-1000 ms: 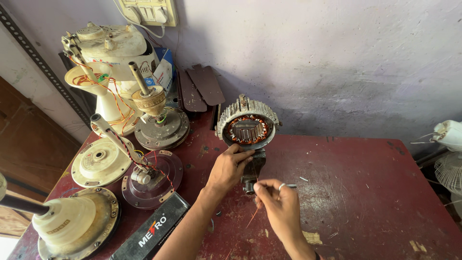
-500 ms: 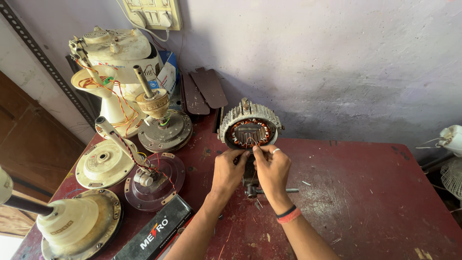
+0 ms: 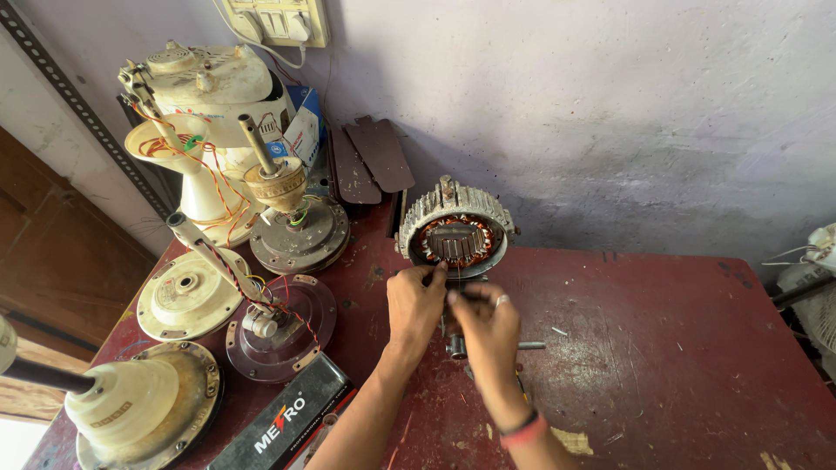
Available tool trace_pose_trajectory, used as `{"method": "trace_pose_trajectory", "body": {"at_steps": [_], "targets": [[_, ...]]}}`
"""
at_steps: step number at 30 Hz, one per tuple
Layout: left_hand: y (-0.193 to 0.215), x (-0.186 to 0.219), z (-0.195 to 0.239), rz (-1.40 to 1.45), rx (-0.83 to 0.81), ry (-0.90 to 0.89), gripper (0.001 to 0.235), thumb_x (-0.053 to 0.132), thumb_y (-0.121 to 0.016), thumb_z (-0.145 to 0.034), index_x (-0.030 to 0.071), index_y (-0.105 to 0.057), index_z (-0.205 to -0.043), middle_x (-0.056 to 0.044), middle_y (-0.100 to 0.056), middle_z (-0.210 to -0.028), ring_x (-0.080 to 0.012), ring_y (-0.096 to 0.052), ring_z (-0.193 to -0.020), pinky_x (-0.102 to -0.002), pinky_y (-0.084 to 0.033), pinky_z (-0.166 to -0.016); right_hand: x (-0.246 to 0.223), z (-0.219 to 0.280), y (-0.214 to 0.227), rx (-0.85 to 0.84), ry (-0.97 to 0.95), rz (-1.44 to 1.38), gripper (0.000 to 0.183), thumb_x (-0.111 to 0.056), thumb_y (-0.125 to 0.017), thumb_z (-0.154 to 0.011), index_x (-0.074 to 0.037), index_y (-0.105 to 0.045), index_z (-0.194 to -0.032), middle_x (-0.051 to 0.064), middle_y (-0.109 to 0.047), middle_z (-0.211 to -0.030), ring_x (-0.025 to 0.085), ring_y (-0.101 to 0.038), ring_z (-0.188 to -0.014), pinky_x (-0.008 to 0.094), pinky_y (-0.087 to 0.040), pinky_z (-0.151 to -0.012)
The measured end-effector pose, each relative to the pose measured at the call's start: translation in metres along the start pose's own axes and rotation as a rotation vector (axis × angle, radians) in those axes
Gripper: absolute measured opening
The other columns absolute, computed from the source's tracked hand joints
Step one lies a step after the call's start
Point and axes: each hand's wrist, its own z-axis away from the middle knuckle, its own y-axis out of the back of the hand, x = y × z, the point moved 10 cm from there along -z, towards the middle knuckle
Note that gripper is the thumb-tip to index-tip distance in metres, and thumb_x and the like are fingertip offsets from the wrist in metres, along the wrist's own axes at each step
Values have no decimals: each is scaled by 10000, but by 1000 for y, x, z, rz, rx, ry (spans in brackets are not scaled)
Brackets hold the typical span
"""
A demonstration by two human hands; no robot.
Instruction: The person uses a screwdriver to pry and remove copper wire coils from the slots of a motor stator held in a bench vise. They repeatedly insert the tool, lever out sections of wire, and pull the loosened coils by hand.
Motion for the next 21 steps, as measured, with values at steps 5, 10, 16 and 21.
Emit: {"method": "trace_pose_trajectory", "body": {"at_steps": [5,10,16,21], "targets": [[-4,-4,-1,15,-27,44,340,313,-667,-952,-2,-790,-995,-180,-679,-562,-198,-588,-450,-403,-471,-486,56,69,-4,-89,-344,-65,255,-109,-761,-845,92,-695,-987,180,-739,-811,209,-706,-645,337,-617,-602],[-2,0,1,48,12,11,370,332,-681,-932,-20,-791,-967,-143,-689,-578,-169,-623,-452,-363,-506,-500,61,90,-14,-67,-363,-76,199,-142,-673,-863,-5,-674,-1008,141,-769,-872,167,-735,-745,318,-618,-637],[-2,-1,0,53,-22,31,373,341,-681,-936,-15,-791,-960,-139,-700,-594,-179,-630,-462,-367,-512,-514,69,93,-24,-71,-496,-156,200,-168,-647,-946,29,-682,-935,127,-740,-811,164,-713,-714,311,-617,-584],[-3,-2,-1,36,-20,25,365,343,-685,-934,-4,-797,-953,-125,-704,-592,-173,-655,-472,-354,-523,-527,65,85,-24,-59,-372,-273,165,-125,-616,-947,21,-637,-874,119,-692,-689,174,-650,-537,319,-560,-481]]}}
